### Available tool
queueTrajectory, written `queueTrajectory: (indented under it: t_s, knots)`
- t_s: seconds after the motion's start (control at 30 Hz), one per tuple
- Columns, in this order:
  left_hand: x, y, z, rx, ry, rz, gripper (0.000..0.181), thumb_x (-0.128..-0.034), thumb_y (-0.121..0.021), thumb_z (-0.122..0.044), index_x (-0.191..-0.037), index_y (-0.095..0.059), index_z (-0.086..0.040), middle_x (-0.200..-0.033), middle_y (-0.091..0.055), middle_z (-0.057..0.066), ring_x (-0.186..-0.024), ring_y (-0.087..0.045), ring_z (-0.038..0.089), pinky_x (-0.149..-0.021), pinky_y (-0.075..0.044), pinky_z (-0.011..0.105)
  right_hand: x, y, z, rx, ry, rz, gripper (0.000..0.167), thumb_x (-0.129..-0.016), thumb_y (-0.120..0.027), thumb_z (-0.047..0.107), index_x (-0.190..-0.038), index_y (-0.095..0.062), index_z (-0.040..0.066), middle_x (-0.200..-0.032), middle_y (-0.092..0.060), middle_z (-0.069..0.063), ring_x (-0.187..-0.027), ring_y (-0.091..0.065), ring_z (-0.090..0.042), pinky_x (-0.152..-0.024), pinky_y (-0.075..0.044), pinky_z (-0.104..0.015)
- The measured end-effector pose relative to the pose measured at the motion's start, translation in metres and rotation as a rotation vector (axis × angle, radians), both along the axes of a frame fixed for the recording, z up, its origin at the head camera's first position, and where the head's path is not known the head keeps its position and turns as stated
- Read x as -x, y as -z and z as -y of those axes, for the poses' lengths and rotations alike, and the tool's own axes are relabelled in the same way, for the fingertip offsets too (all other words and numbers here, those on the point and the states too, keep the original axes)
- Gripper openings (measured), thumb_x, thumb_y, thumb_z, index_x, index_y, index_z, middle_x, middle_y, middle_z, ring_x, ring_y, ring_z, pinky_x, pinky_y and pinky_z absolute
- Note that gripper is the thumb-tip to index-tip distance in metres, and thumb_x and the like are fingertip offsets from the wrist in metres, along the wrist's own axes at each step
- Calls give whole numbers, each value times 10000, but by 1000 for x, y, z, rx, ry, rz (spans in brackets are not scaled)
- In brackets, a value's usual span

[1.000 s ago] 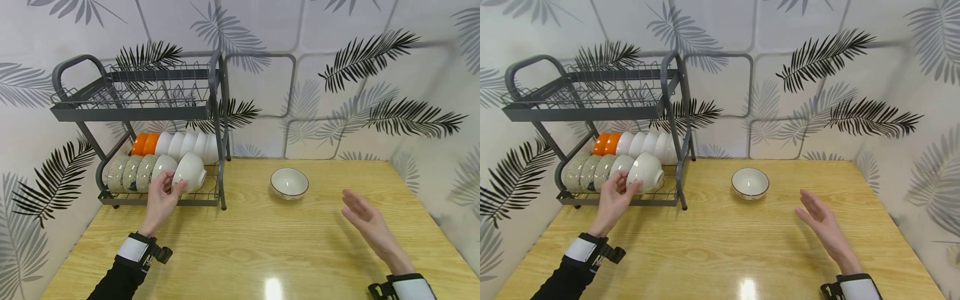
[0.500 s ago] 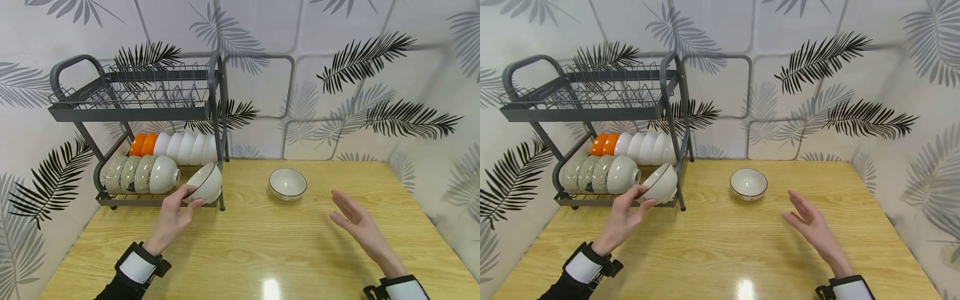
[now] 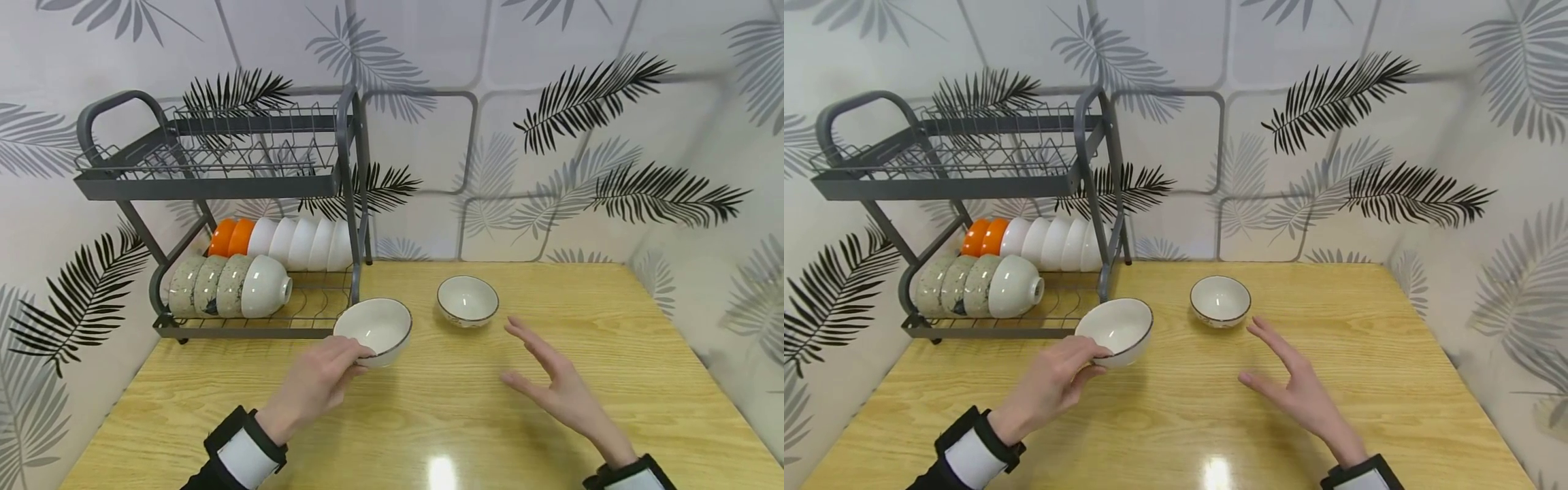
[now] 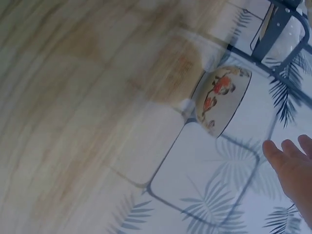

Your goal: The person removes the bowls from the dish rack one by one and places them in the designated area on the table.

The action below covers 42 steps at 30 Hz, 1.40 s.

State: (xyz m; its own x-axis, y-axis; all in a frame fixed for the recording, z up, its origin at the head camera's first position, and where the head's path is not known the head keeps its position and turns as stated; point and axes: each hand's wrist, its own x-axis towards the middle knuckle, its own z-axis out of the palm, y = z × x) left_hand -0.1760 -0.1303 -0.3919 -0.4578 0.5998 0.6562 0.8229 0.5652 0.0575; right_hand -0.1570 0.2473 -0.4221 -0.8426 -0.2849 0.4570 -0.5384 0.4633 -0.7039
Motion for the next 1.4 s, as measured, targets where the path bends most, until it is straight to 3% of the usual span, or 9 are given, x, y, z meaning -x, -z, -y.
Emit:
queueTrajectory:
  t_s: [0.1, 0.17, 0.3, 0.4, 0.53, 0.77, 0.93, 1.13, 1.4]
  knots:
    - [-2, 3, -6, 62, 31, -50, 236, -823, -778, -113, -1030, -668, -141, -911, -717, -51, -882, -680, 112, -806, -593, 266, -3, 0, 10, -41, 1, -82, 741, -817, -799, 24, -1484, -482, 82, -1590, -421, -143, -1449, -275, 109, -1122, -227, -20]
    - [-3, 5, -10, 100, 47, -75, 217, -827, -778, -120, -1016, -675, -151, -913, -714, -70, -898, -679, 104, -821, -589, 251, -4, 1, 16, -51, -27, -133, 754, -785, -821, 11, -1466, -504, 74, -1560, -447, -195, -1474, -291, 57, -1155, -223, -50]
    - [-6, 9, -17, 158, 68, -108, 219, -812, -801, -152, -1001, -690, -160, -921, -712, -85, -981, -701, 117, -904, -596, 277, -5, 1, 29, -78, -118, -232, 738, -771, -840, 37, -1440, -529, 63, -1533, -483, -172, -1522, -320, -103, -1220, -227, -127]
    - [-8, 11, -21, 180, 92, -121, 216, -816, -795, -189, -1009, -700, -170, -934, -720, -83, -1026, -710, 137, -948, -590, 311, -6, 0, 40, -114, -179, -326, 640, -846, -814, 171, -1415, -549, 47, -1497, -517, -146, -1515, -349, -193, -1238, -241, -167]
    - [-11, 13, -24, 229, 117, -150, 175, -858, -745, -240, -1021, -705, -192, -958, -737, -95, -1039, -712, 133, -950, -589, 302, -5, -2, 54, -142, -252, -472, 528, -948, -700, 327, -1354, -587, 10, -1423, -567, -149, -1480, -396, -247, -1249, -267, -219]
    - [-14, 14, -30, 273, 173, -179, 130, -904, -692, -202, -1034, -705, -206, -973, -727, -122, -1026, -674, 77, -980, -555, 241, -2, -4, 70, -203, -312, -642, 463, -968, -671, 343, -1276, -636, 0, -1297, -642, -139, -1402, -482, -280, -1293, -214, -353]
    - [-16, 15, -32, 304, 203, -165, 167, -897, -707, -149, -1054, -696, -201, -1016, -736, -119, -1049, -671, 85, -989, -551, 238, -1, -2, 75, -263, -332, -716, 454, -917, -745, 328, -1237, -667, 16, -1252, -687, -106, -1273, -582, -318, -1285, -243, -385]
    - [-16, 16, -33, 321, 238, -163, 184, -892, -729, -149, -1067, -693, -193, -1013, -742, -114, -1072, -681, 95, -993, -554, 244, -1, 0, 78, -305, -368, -747, 435, -838, -822, 284, -1169, -689, 33, -1181, -716, -66, -1177, -641, -288, -1273, -271, -404]
    - [-16, 16, -35, 334, 245, -170, 207, -889, -719, -90, -1063, -697, -201, -1012, -741, -116, -1077, -683, 90, -1008, -542, 230, -2, 3, 81, -328, -394, -789, 261, -854, -796, 240, -1045, -729, 75, -1039, -750, 2, -1046, -705, -200, -1151, -455, -385]
